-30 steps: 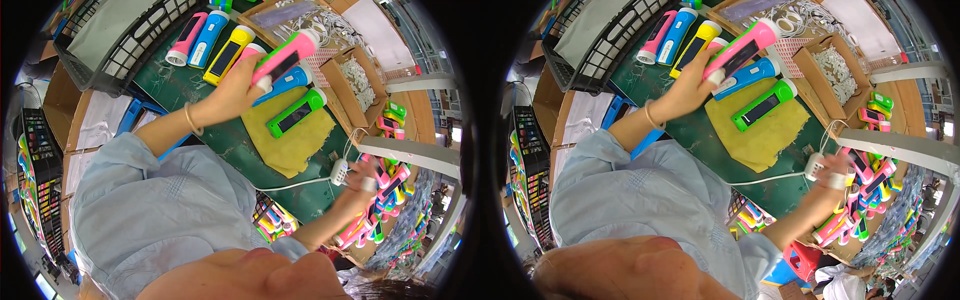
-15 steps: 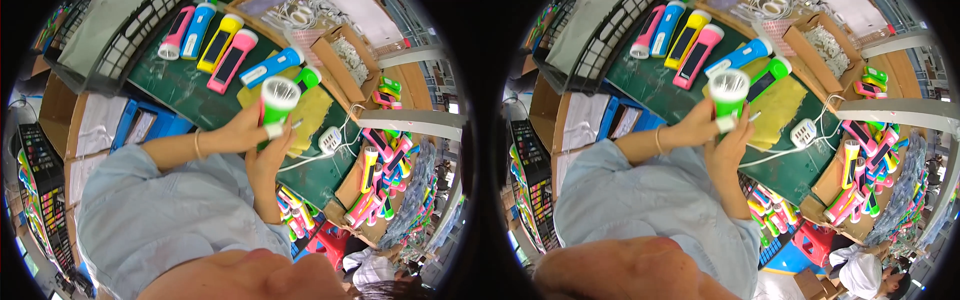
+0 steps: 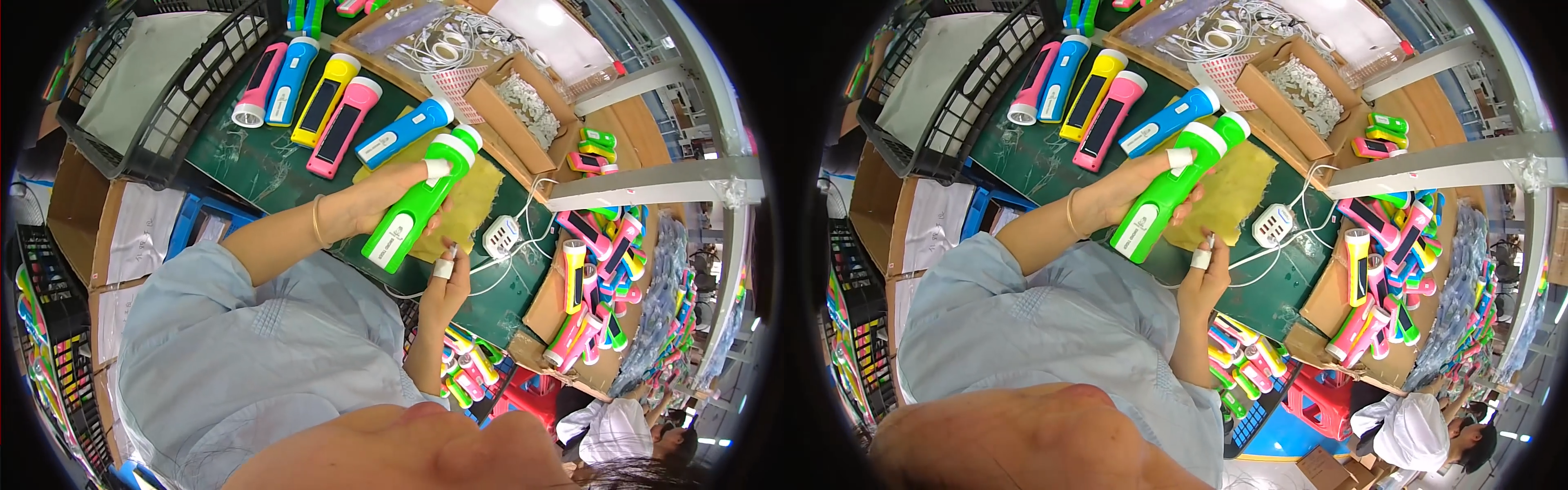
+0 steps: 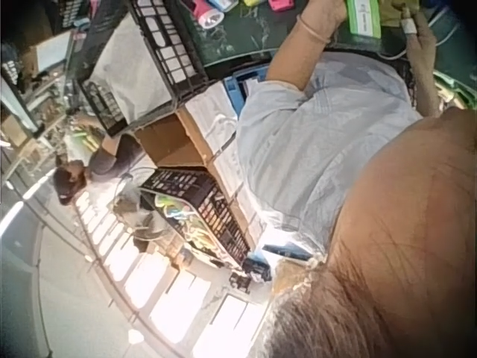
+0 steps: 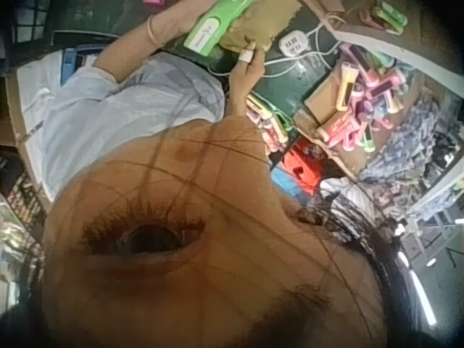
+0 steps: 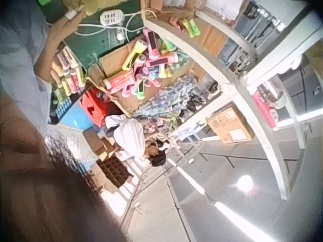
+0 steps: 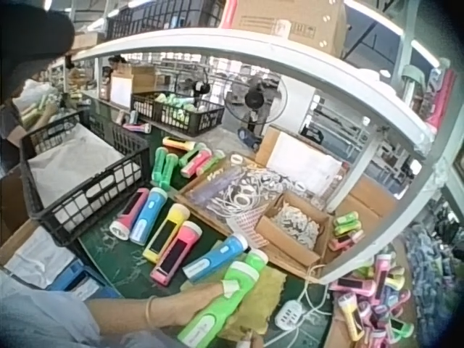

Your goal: Wiping and inspecting colorful plastic flashlights at a workbench in a factory.

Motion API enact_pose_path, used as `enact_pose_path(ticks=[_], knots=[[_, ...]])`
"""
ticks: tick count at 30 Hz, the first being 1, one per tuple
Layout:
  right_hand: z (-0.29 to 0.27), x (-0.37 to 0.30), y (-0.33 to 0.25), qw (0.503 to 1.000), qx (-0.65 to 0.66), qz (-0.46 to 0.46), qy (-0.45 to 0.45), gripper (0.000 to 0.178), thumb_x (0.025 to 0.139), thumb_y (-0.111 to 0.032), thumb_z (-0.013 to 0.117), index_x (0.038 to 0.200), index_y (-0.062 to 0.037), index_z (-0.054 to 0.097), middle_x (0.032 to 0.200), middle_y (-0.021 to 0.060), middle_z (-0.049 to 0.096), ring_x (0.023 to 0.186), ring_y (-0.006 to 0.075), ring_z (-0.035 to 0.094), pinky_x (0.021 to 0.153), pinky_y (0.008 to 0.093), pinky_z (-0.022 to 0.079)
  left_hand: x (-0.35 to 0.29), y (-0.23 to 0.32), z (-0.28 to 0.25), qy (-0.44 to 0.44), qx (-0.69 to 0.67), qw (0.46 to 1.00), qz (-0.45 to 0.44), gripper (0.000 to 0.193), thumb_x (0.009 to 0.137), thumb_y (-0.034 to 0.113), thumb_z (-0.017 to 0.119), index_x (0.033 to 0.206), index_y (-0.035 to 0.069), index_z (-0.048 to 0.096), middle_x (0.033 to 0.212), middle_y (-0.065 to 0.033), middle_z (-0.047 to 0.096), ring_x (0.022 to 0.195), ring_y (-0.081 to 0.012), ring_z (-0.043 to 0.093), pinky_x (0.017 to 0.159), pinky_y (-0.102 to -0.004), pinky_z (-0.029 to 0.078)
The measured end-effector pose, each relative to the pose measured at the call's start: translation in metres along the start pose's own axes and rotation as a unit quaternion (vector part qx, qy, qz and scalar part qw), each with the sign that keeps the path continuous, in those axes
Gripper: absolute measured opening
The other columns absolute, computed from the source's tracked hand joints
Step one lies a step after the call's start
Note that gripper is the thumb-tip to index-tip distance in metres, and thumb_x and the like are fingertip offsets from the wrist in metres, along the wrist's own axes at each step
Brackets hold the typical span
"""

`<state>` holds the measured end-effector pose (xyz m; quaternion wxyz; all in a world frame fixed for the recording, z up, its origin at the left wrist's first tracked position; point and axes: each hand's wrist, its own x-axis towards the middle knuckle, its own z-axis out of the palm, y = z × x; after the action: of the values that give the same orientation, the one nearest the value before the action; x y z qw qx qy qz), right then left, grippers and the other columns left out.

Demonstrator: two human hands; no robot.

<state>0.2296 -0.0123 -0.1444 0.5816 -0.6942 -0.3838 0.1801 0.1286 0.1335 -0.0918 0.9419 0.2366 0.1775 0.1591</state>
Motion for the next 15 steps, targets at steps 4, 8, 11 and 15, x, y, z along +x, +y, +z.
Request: enact_pose_path(ticks=[4, 8, 11, 15], knots=[[-0.006, 0.003, -0.006, 0.99, 0.071, 0.101, -0.063, 0.025, 0.091, -0.017, 0.047, 0.104, 0.0014, 0.058, 0.062, -0.0051, 0.042, 0.05, 0.0011, 0.035, 0.044, 0.0165, 0.023, 0.002, -0.001, 0.002, 0.063, 0.043, 0.996, 0.038, 0.033, 0.087, 0.02, 0.046, 0.118, 0.009, 0.043, 0.085, -0.0078, 0.055, 0.066, -0.0174, 0.057, 0.06, -0.0306, 0.049], [-0.02, 0.018, -0.014, 0.981, 0.136, 0.119, -0.068, 0.025, 0.089, -0.018, 0.053, 0.104, -0.0003, 0.062, 0.066, -0.0036, 0.046, 0.053, 0.0025, 0.038, 0.045, 0.0174, 0.027, 0.005, 0.018, 0.006, 0.034, 0.259, 0.953, 0.152, 0.048, 0.079, 0.014, 0.058, 0.119, -0.001, 0.036, 0.097, -0.0094, 0.053, 0.086, -0.0179, 0.054, 0.074, -0.0308, 0.046], [-0.027, 0.034, -0.016, 0.971, 0.206, 0.119, -0.036, 0.016, 0.084, -0.007, 0.058, 0.096, 0.0008, 0.063, 0.078, 0.0018, 0.056, 0.054, 0.0041, 0.041, 0.046, 0.0169, 0.029, 0.014, 0.039, 0.004, 0.212, 0.574, 0.693, 0.38, 0.083, 0.071, 0.026, 0.071, 0.124, -0.01, 0.018, 0.112, -0.029, 0.045, 0.102, -0.0325, 0.053, 0.085, -0.0323, 0.044], [-0.018, 0.048, -0.019, 0.97, 0.223, 0.077, -0.058, 0.013, 0.081, -0.006, 0.061, 0.092, 0.0008, 0.062, 0.077, 0.0005, 0.057, 0.057, 0.0044, 0.043, 0.049, 0.0166, 0.03, 0.029, 0.055, -0.007, 0.313, 0.677, 0.556, 0.368, 0.085, 0.07, 0.028, 0.071, 0.124, -0.01, 0.018, 0.117, -0.0343, 0.036, 0.095, -0.0439, 0.053, 0.08, -0.0413, 0.046]])
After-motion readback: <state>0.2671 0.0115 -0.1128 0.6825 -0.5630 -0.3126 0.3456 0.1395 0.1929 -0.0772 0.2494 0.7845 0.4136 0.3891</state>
